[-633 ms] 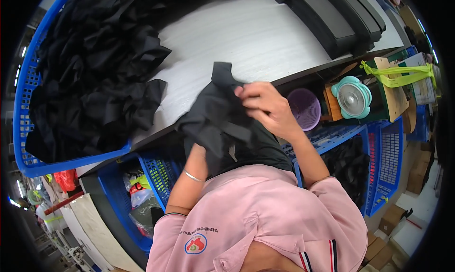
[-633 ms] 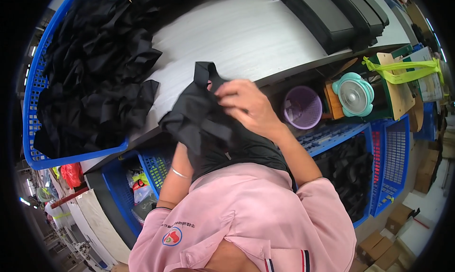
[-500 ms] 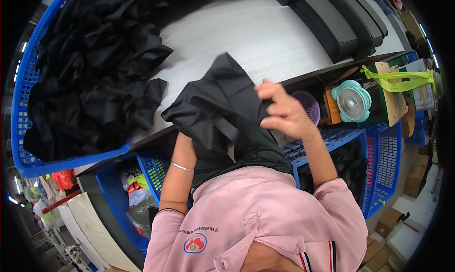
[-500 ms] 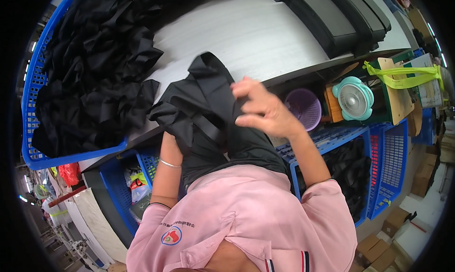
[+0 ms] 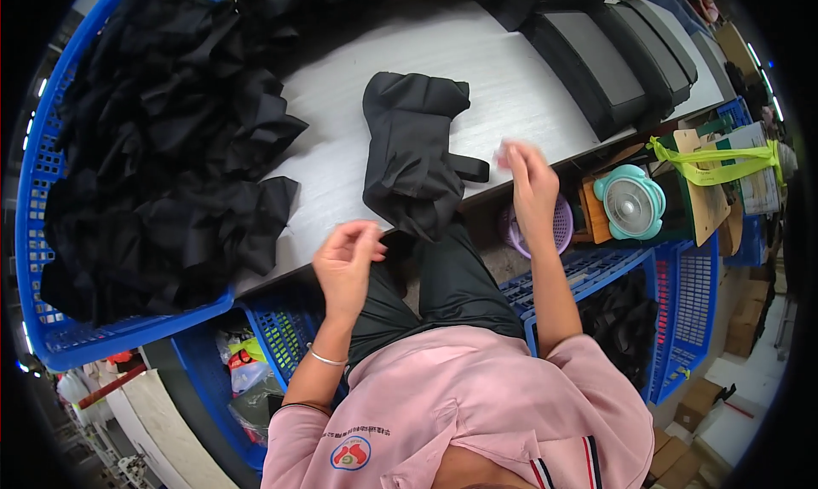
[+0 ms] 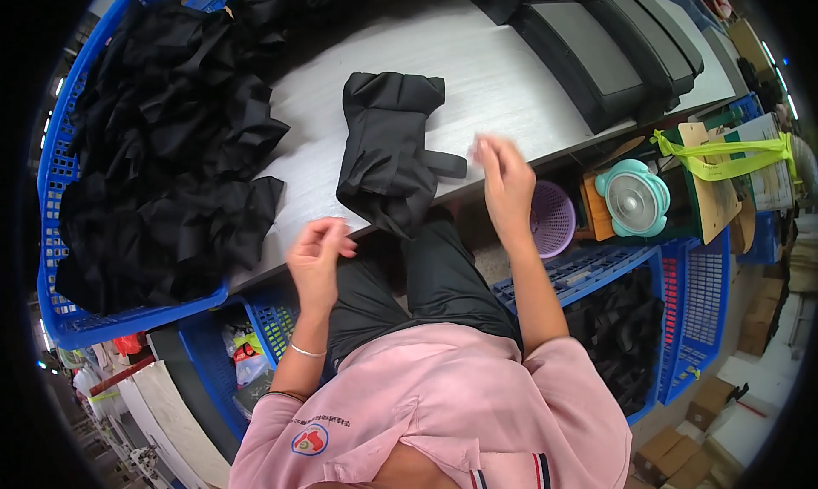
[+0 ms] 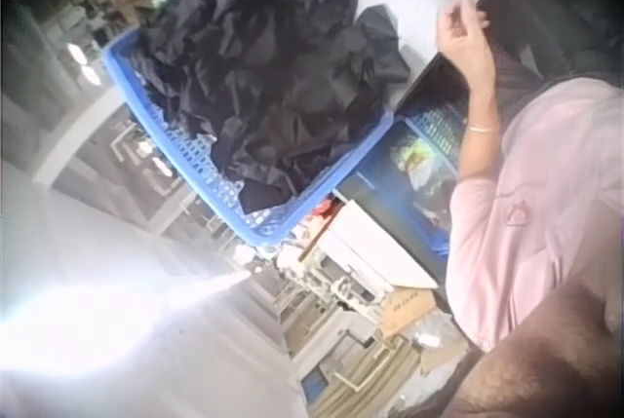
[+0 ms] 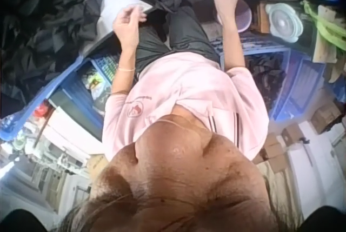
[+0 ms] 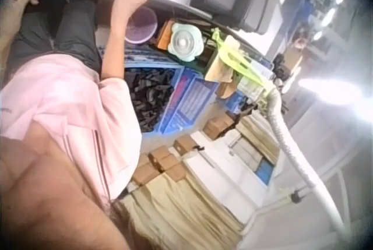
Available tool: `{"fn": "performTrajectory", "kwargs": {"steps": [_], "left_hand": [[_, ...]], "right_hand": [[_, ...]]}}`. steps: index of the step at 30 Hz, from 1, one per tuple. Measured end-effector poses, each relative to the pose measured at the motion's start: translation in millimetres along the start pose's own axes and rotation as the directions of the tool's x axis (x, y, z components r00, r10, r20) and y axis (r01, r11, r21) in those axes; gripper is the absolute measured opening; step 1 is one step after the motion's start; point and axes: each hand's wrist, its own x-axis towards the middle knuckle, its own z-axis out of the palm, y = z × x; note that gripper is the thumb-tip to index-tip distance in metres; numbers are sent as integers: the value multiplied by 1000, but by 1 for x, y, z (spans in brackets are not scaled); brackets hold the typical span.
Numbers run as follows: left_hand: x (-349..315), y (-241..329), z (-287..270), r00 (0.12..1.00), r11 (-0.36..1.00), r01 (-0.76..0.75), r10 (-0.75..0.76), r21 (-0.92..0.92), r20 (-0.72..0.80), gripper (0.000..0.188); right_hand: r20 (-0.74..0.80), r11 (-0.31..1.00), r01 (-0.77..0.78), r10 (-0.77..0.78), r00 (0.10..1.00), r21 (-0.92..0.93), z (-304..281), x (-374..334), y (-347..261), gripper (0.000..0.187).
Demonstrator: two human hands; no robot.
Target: Manually turning black fabric components right-side out and preparing them for further assembly.
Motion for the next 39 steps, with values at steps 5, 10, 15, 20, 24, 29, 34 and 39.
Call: {"fn": "performTrajectory", "kwargs": {"steps": [5, 10, 15, 20, 24, 29, 34, 39], "left_hand": [[59, 21, 16, 975, 975, -219, 217, 41, 56, 29], [98, 4, 20, 864, 979, 165, -86, -119, 496, 38], [95, 2, 41, 828, 952, 239, -98, -189, 552, 25], [96, 3, 46, 798, 959, 224, -78, -174, 597, 23], [97, -2, 41, 887, 948, 188, -52, -255, 460, 25], [90, -8, 58, 941, 963, 84, 7, -255, 339, 24], [105, -19, 34, 937, 939, -313, 329, 142, -113, 22], [88, -18, 56, 968, 980, -201, 199, 7, -150, 20]], "right_hand": [[303, 841, -413, 316, 899, 350, 26, -57, 6, 27], [477, 391, -589, 351, 806, 707, 45, -40, 10, 34], [511, 401, -608, 329, 794, 685, 49, -26, 6, 37], [324, 696, -450, 316, 892, 560, 49, -19, 12, 32], [611, 314, -658, 248, 752, 684, 24, -7, 1, 29], [568, 618, -538, 172, 805, 574, 49, -11, -3, 18], [-79, 954, -99, 80, 994, -283, 28, -2, -7, 19], [-125, 982, -144, 159, 979, 121, 47, -23, -2, 27]]}}
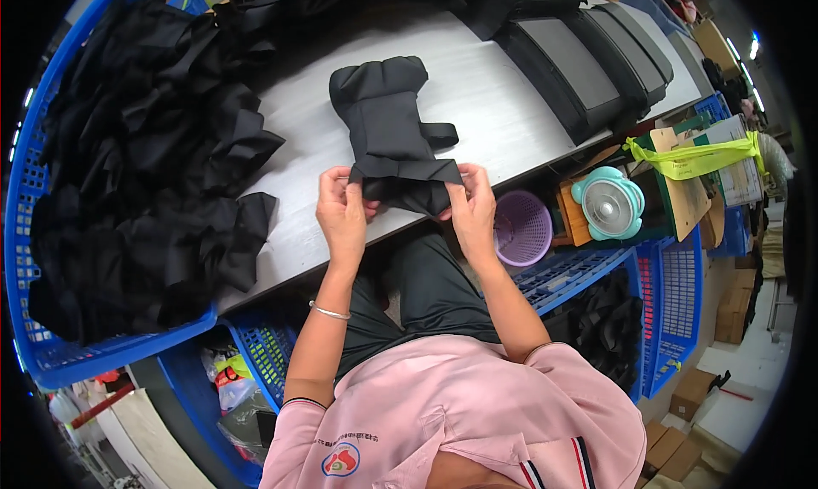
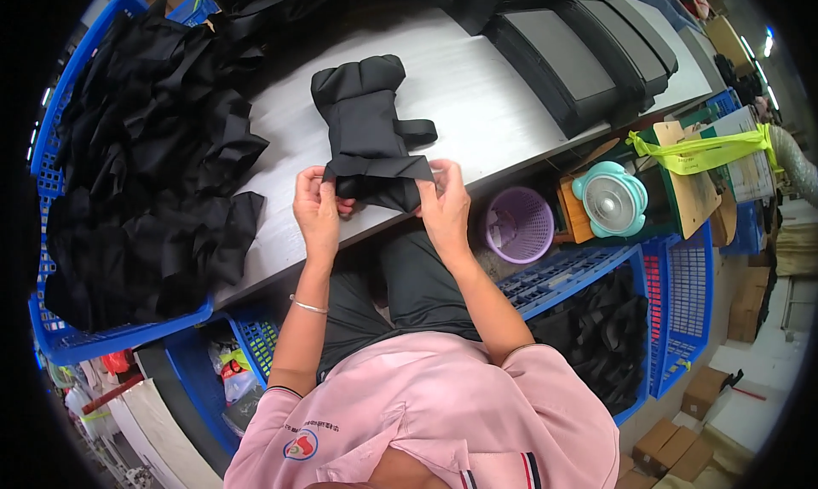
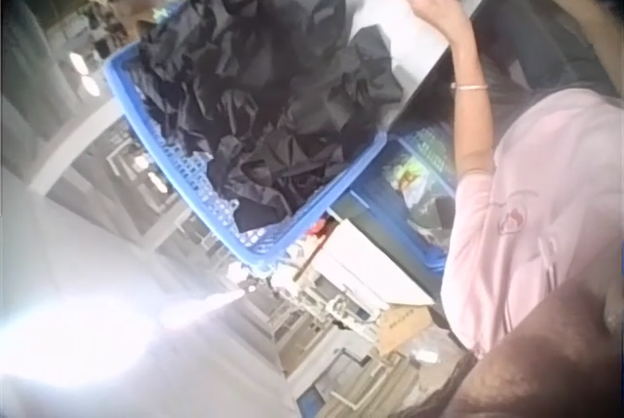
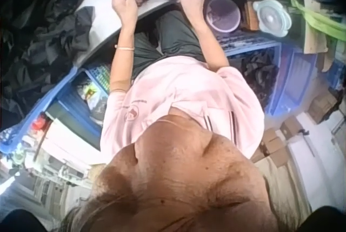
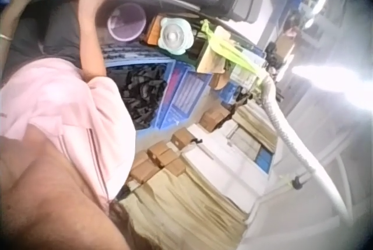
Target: Manually turning black fabric components right-side out and preparing them for further assembly.
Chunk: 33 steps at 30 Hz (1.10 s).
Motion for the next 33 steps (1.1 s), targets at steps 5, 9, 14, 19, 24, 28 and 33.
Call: {"fn": "performTrajectory", "kwargs": {"steps": [5, 9, 14, 19, 24, 28, 33], "left_hand": [[-17, -12, 7, 998, 991, -58, 52, 125, 47, 25], [4, -3, -37, 992, 975, -103, 117, 195, -57, 31], [11, 56, -29, 904, 632, -416, 364, 653, 224, 51], [20, 52, 7, 794, 720, -556, 313, 415, 522, 57], [70, -13, -2, 710, 492, -665, 184, 562, 679, 55], [53, 30, 22, 739, 553, -657, 340, 512, 582, 54], [-40, 131, 47, 568, 985, -58, 167, -163, 806, 27]], "right_hand": [[145, 996, -93, 92, 985, 3, 17, -28, 0, 31], [51, 992, -34, 41, 998, -124, -21, 15, 2, 23], [225, 964, 23, 39, 974, -265, -37, 24, 4, 31], [218, 928, 68, 15, 976, -367, -29, 6, 3, 54], [161, 927, 176, -129, 978, -331, -45, 38, -7, 53], [14, 506, 402, -609, 793, -763, -115, 132, -14, 45], [82, 197, 223, -545, 834, -955, -181, 228, 4, 33]]}}
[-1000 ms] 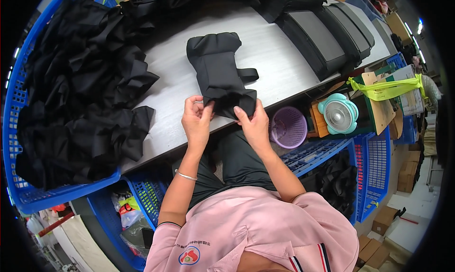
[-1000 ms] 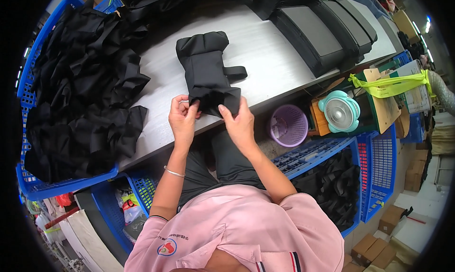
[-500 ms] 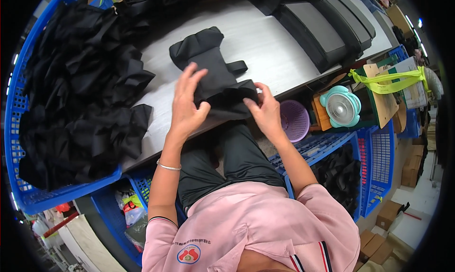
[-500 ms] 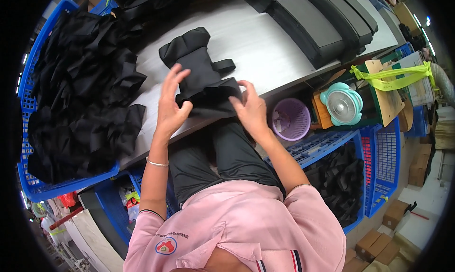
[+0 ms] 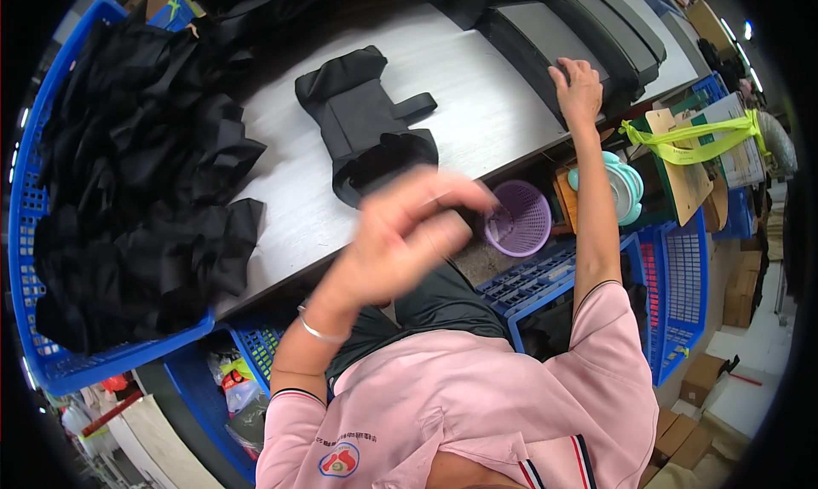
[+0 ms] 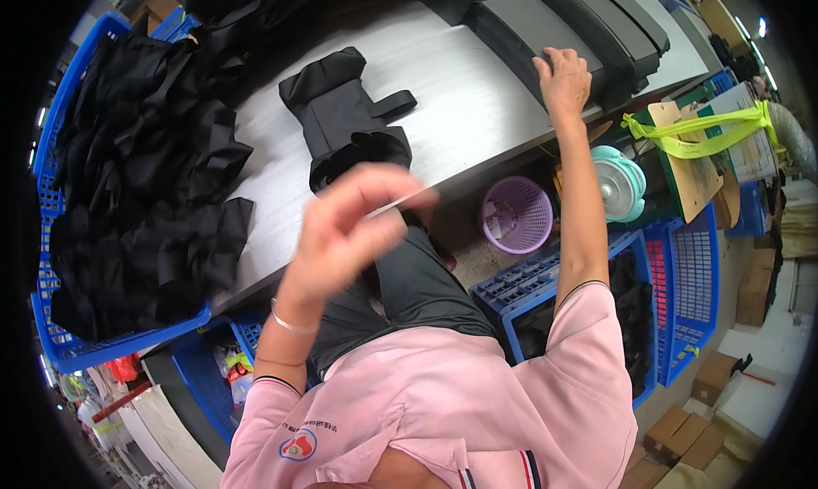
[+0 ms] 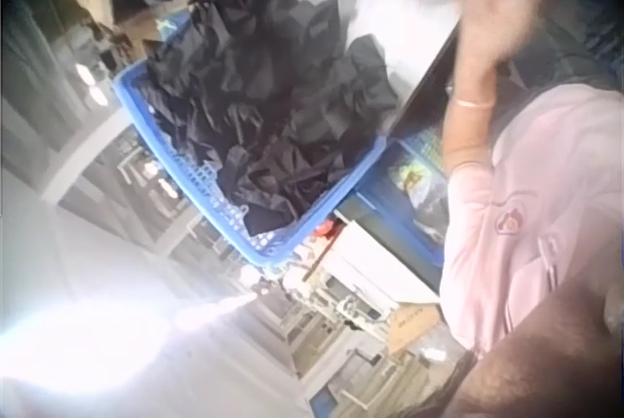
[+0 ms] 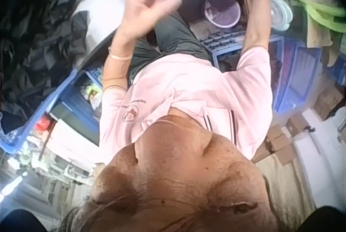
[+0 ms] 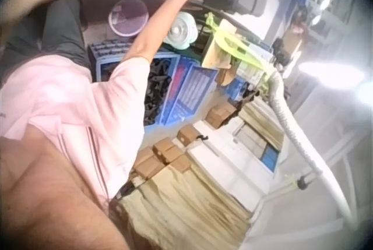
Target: Manually turning black fabric components right-side out and preparing them for further assembly.
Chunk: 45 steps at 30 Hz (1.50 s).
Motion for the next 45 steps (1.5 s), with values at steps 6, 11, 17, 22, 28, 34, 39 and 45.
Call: {"fn": "performTrajectory", "kwargs": {"steps": [6, 11, 17, 22, 28, 34, 39, 45], "left_hand": [[-33, 69, 90, 824, 374, 337, 327, -864, 463, 18], [-18, 102, 87, 587, 181, 791, 46, -585, 808, 28], [-60, 64, 146, 578, 426, 464, 519, -777, 630, 37], [-78, 71, 180, 508, 384, 417, 653, -824, 561, 41], [-84, 73, 187, 371, 409, 420, 737, -810, 564, 42], [-79, -29, 109, 973, 640, 134, -229, -757, -21, 31], [-92, -151, 83, 801, 580, 345, -591, -738, -91, 78], [-104, -165, 83, 902, 412, 337, -399, -847, 165, 86]], "right_hand": [[42, 943, -134, 127, 991, 304, 4, 17, 13, 25], [-310, 980, 192, -196, 930, -44, -55, -38, -57, 11], [107, 945, 283, -302, 947, 161, -82, -180, -123, 12], [157, 961, 178, -214, 964, 213, -83, -214, -121, 11], [197, 953, 70, -132, 971, 295, -98, -215, -124, 13], [132, 961, 106, -143, 981, 256, -128, -222, -129, 12], [376, 883, -59, -137, 917, 466, -198, -249, -161, 25], [491, 655, -256, -200, 848, 710, -237, -273, -176, 15]]}}
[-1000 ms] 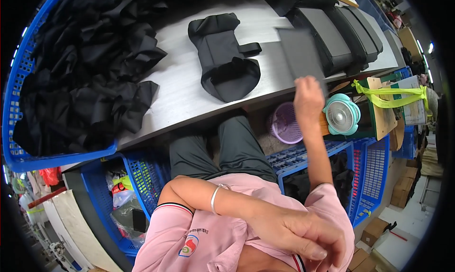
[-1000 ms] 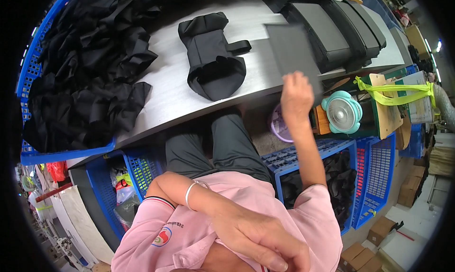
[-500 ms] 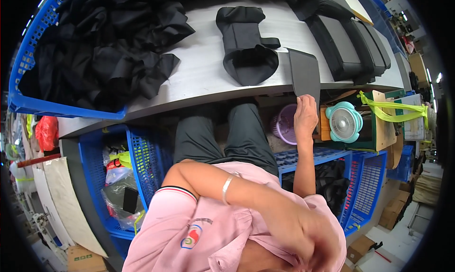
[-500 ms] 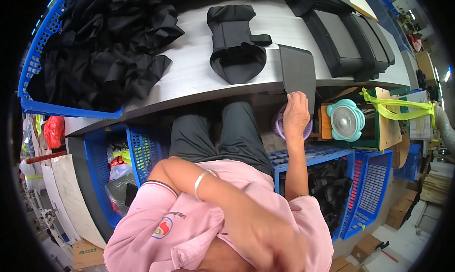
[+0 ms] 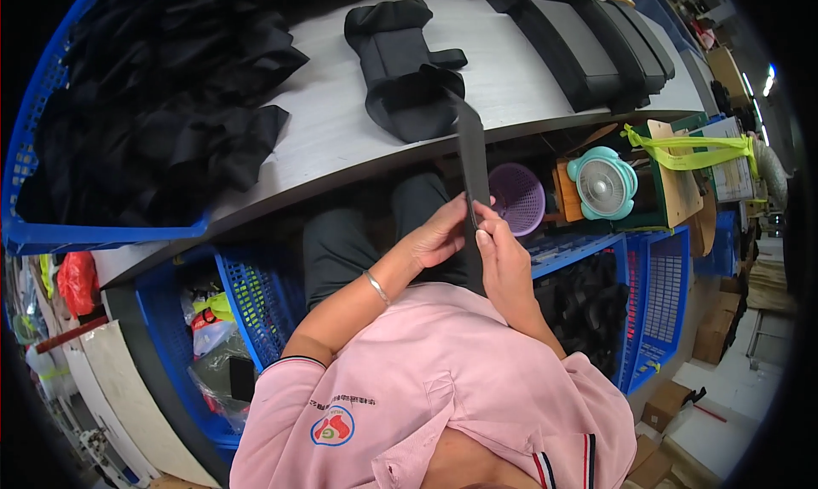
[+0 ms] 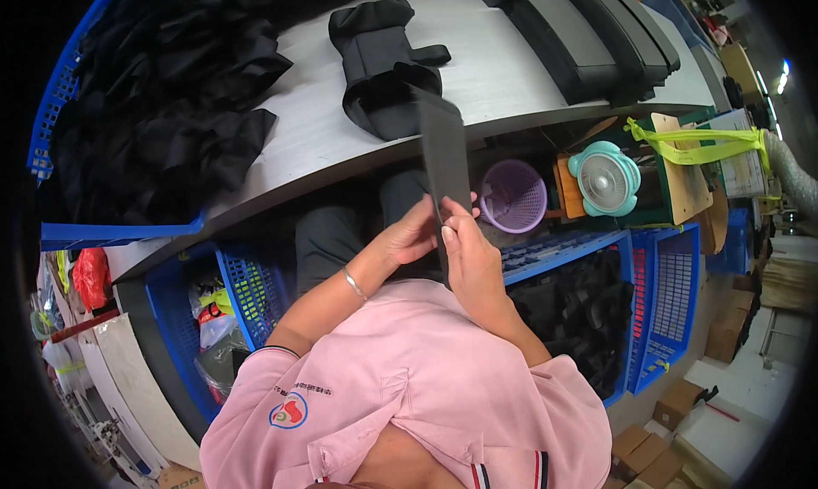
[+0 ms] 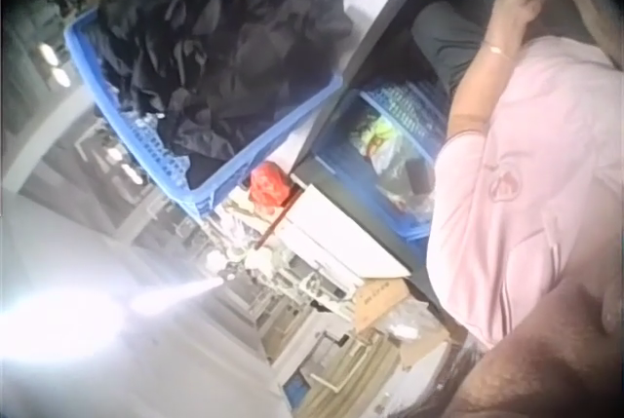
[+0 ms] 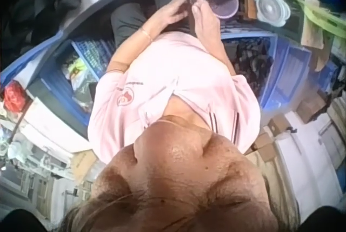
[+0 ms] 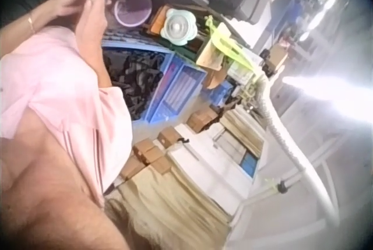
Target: Manually turning black fabric components right-side out and preparing them for further assembly.
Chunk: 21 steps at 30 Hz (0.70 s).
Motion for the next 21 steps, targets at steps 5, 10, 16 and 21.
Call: {"fn": "performTrajectory", "kwargs": {"steps": [5, 10, 16, 21], "left_hand": [[-24, 38, 35, 959, 965, -259, 250, 51, 136, 81], [-35, 48, 42, 972, 976, -213, 216, 34, -90, 63], [-30, 51, 40, 900, 934, -289, 340, 212, -271, 30], [-32, 56, 36, 764, 748, -458, 608, 480, -218, 46]], "right_hand": [[102, 969, -145, 127, 987, 202, -7, -4, -7, 16], [45, 974, -135, 129, 991, 181, 7, -4, 1, 15], [-50, 992, -95, 100, 994, 87, 25, 14, 5, 58], [112, 792, -233, 207, 972, 564, 27, 28, 16, 48]]}}
